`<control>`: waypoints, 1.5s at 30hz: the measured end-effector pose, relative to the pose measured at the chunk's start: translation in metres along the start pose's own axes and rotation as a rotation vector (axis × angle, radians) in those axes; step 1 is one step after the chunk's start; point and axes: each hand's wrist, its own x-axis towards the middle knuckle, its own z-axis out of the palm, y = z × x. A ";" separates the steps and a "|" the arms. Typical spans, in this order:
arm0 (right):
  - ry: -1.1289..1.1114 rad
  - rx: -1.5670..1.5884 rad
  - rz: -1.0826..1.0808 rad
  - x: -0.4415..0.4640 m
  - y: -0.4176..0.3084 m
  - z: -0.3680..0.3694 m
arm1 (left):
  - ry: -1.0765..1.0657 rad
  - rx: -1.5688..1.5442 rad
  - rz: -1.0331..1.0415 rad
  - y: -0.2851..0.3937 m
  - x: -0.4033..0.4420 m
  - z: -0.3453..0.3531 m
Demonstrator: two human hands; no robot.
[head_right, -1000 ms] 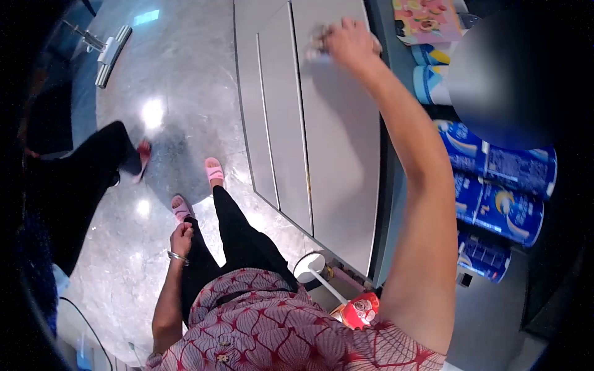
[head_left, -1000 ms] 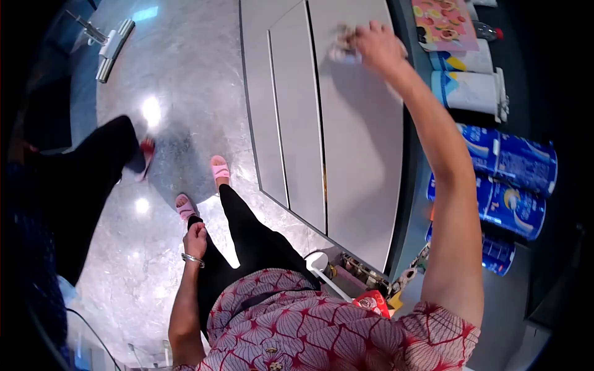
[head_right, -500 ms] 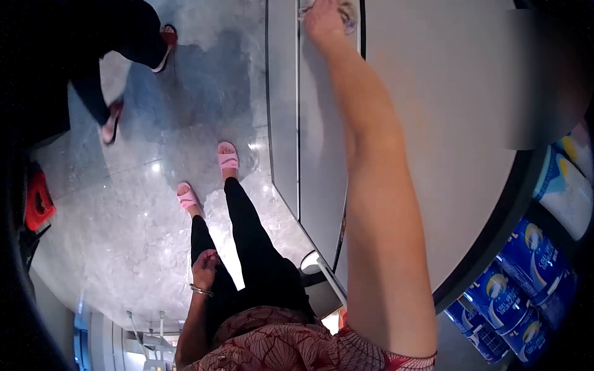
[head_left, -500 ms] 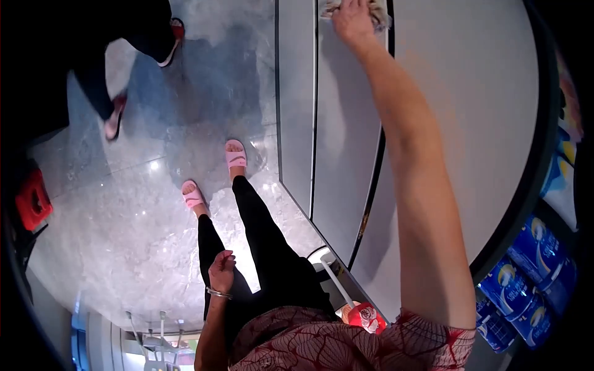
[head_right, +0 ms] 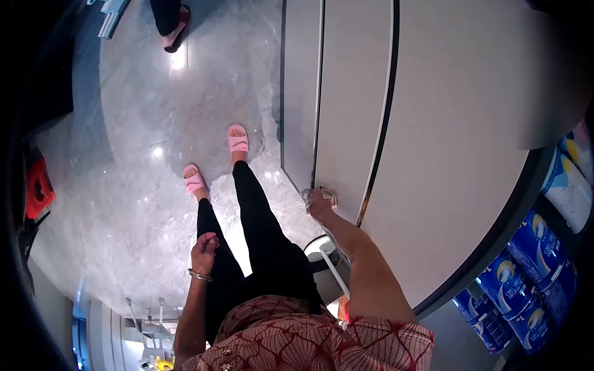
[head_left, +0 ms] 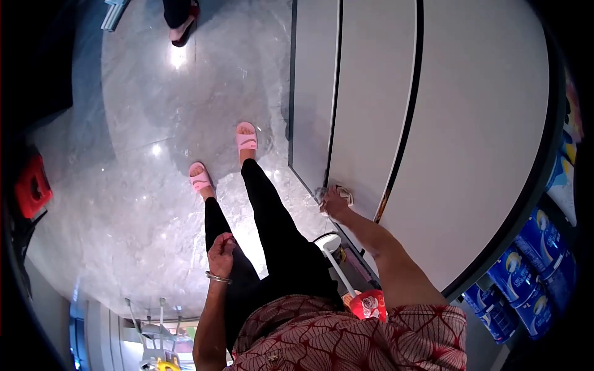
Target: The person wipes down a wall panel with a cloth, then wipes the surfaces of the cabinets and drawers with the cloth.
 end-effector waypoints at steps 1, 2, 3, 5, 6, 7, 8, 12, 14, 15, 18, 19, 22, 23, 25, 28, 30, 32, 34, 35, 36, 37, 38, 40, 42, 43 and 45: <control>-0.356 -0.260 -0.131 0.008 -0.015 -0.030 | -0.001 -0.002 -0.005 -0.008 -0.001 -0.001; -0.709 -0.519 -0.263 0.021 -0.028 -0.054 | 0.002 0.034 0.013 -0.019 -0.001 -0.002; -0.707 -0.518 -0.265 0.038 -0.033 -0.058 | 0.007 0.073 0.035 -0.029 0.001 -0.003; -0.462 -0.373 -0.307 0.069 -0.040 -0.053 | -0.005 0.046 -0.033 -0.030 -0.004 0.001; -0.070 -0.439 -0.326 0.074 -0.038 -0.022 | -0.014 0.052 -0.065 -0.020 -0.006 0.004; -0.069 -0.433 -0.328 0.077 -0.030 0.009 | -0.025 0.058 -0.096 -0.012 -0.006 0.007; -0.112 -0.451 -0.361 0.080 -0.016 0.038 | -0.022 0.061 -0.097 -0.004 -0.004 0.013; -0.594 -0.457 -0.172 0.133 -0.010 0.036 | -0.018 -0.025 -0.169 -0.001 0.009 0.030; -0.422 -0.238 0.128 0.187 0.006 0.021 | -0.075 0.022 -0.153 -0.009 0.016 0.035; -0.300 -0.244 0.201 0.220 0.002 -0.022 | -0.076 0.026 -0.152 -0.010 0.018 0.036; 0.093 -0.349 0.202 0.331 0.028 -0.108 | -0.097 0.085 -0.177 0.002 0.023 0.040; 0.304 -0.489 0.102 0.360 0.038 -0.142 | -0.092 0.086 -0.173 0.003 0.026 0.041; 0.397 -0.908 -0.060 0.415 0.052 -0.268 | -0.067 0.031 -0.167 0.003 0.030 0.044; 0.406 -0.934 -0.052 0.422 0.055 -0.291 | -0.064 0.037 -0.161 0.003 0.031 0.047; 0.365 -0.945 -0.017 0.422 0.054 -0.297 | -0.085 0.056 -0.218 0.003 0.032 0.052; 0.348 -0.971 -0.080 0.405 0.057 -0.248 | -0.115 0.051 -0.167 0.007 0.028 0.058; 0.412 -0.618 -0.023 0.358 0.042 -0.187 | -0.122 0.061 -0.087 0.017 0.021 0.056; 0.019 -0.315 0.167 0.303 0.030 -0.125 | -0.097 0.062 -0.023 0.012 0.017 0.050; 0.214 0.032 0.309 0.230 0.006 -0.079 | -0.072 0.058 0.028 0.015 0.012 0.038; 0.199 -0.199 0.091 0.192 0.012 -0.048 | -0.042 0.083 0.069 0.018 0.010 0.033; 0.082 -0.188 0.097 0.162 0.006 -0.047 | -0.015 0.108 0.107 0.021 0.005 0.027; -0.037 -0.176 0.103 0.133 -0.001 -0.046 | -0.007 0.108 0.121 0.024 -0.001 0.021; -0.154 -0.163 0.110 0.103 -0.007 -0.046 | 0.000 0.146 0.130 0.028 -0.005 0.015; -0.432 -0.187 0.039 0.063 -0.009 -0.047 | -0.009 0.199 0.147 0.032 -0.014 0.001; -0.547 -0.204 0.000 0.027 -0.001 -0.024 | -0.021 0.220 0.159 0.039 -0.029 -0.010; -0.521 -0.328 0.184 0.025 0.009 0.003 | -0.037 0.242 0.171 0.044 -0.032 -0.015; -0.247 -0.509 0.197 0.012 0.007 -0.013 | -0.032 0.296 0.291 0.043 -0.040 -0.024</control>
